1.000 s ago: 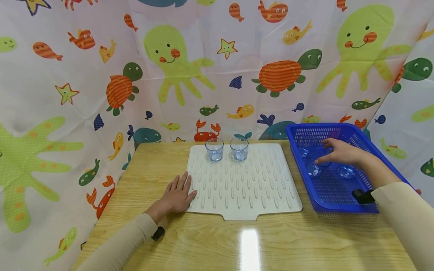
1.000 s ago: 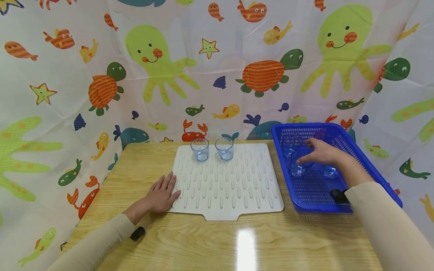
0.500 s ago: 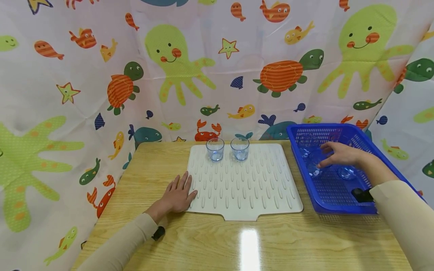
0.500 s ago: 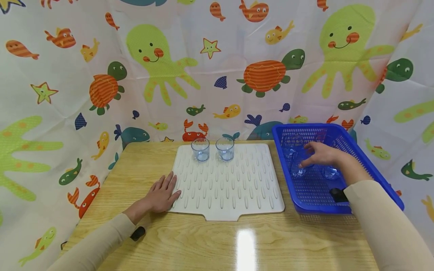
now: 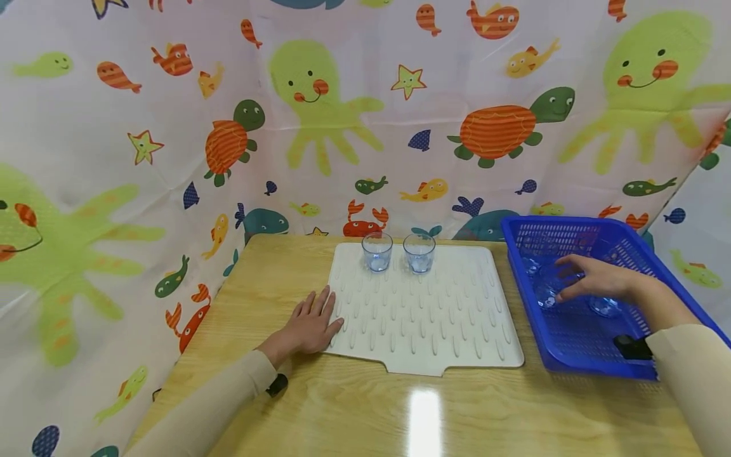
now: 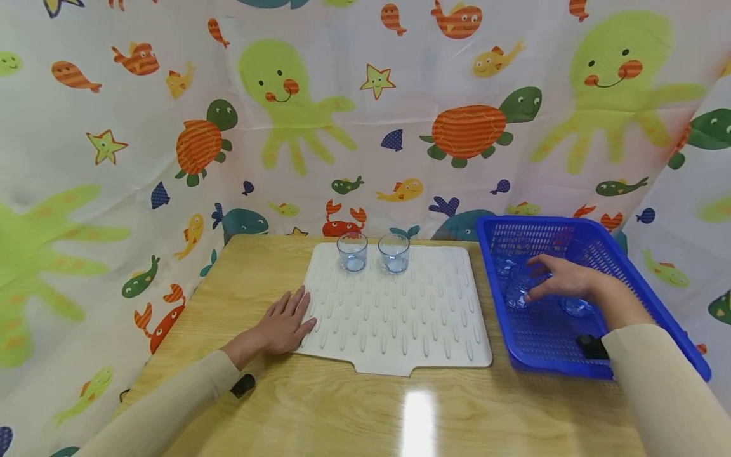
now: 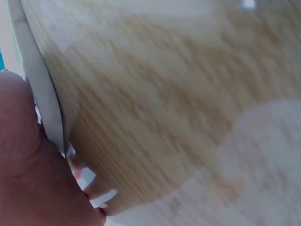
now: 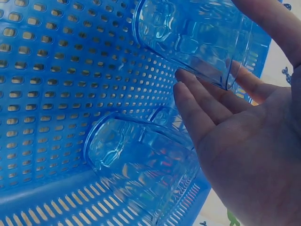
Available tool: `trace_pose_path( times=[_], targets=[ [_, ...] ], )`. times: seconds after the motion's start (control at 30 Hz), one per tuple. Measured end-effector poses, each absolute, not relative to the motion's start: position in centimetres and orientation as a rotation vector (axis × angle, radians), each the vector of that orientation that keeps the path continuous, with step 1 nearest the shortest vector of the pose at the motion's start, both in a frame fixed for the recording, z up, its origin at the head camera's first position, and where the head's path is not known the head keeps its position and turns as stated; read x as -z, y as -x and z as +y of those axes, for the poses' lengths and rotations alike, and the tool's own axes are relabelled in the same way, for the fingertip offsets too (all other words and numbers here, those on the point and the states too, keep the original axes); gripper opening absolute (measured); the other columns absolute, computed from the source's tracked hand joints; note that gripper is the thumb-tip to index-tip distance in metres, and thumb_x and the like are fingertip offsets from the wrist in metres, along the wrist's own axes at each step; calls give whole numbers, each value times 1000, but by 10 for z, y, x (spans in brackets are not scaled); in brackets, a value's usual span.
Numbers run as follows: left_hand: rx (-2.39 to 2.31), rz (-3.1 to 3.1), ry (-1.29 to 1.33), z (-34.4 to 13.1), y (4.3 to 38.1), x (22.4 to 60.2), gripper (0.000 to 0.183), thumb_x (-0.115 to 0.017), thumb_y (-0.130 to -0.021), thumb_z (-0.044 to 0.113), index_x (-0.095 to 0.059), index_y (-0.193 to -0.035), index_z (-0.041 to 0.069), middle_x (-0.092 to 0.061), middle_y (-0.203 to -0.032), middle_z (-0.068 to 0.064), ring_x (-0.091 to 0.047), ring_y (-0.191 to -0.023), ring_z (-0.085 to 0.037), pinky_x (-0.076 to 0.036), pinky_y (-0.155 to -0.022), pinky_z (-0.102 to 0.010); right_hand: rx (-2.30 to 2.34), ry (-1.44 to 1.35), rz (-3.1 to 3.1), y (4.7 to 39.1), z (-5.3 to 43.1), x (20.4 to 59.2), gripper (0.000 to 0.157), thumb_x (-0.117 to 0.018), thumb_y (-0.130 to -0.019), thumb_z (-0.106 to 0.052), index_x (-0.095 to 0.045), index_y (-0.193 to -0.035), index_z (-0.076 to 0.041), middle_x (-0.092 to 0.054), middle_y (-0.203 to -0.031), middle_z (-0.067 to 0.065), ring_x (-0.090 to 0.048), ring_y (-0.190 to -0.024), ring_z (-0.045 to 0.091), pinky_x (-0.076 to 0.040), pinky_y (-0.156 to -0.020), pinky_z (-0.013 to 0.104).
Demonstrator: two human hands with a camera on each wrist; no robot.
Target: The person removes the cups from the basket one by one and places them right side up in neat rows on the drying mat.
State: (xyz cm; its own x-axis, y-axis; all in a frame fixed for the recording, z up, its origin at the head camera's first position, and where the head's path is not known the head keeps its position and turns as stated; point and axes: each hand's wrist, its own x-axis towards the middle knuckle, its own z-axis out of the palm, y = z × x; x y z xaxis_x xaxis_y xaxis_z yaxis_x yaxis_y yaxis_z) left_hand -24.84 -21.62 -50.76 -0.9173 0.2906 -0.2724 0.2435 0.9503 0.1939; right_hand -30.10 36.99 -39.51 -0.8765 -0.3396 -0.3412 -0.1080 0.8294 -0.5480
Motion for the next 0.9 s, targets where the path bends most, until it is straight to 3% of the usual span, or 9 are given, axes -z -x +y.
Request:
trace_pose_path(
  times=[0.3,0.9],
  targets=[
    [-208,2784,-337,-222,246,505,76,-27,-109,56,1,-166,15,11,-172,-5,7,-157,-37,-4,-124,-58,761,416,2552,310,364,404,93,-78,-91,-30,-23,-149,17,-35,-145,47,-50,-125,61,-49,-93,66],
    [-206,2763,-372,-215,240,485,72,-26,-111,51,-2,-166,11,9,-173,-8,7,-157,-37,-3,-125,-54,724,476,2658,304,370,400,87,-78,-91,-28,-28,-146,18,-43,-139,46,-52,-119,62,-54,-84,63]
  ],
)
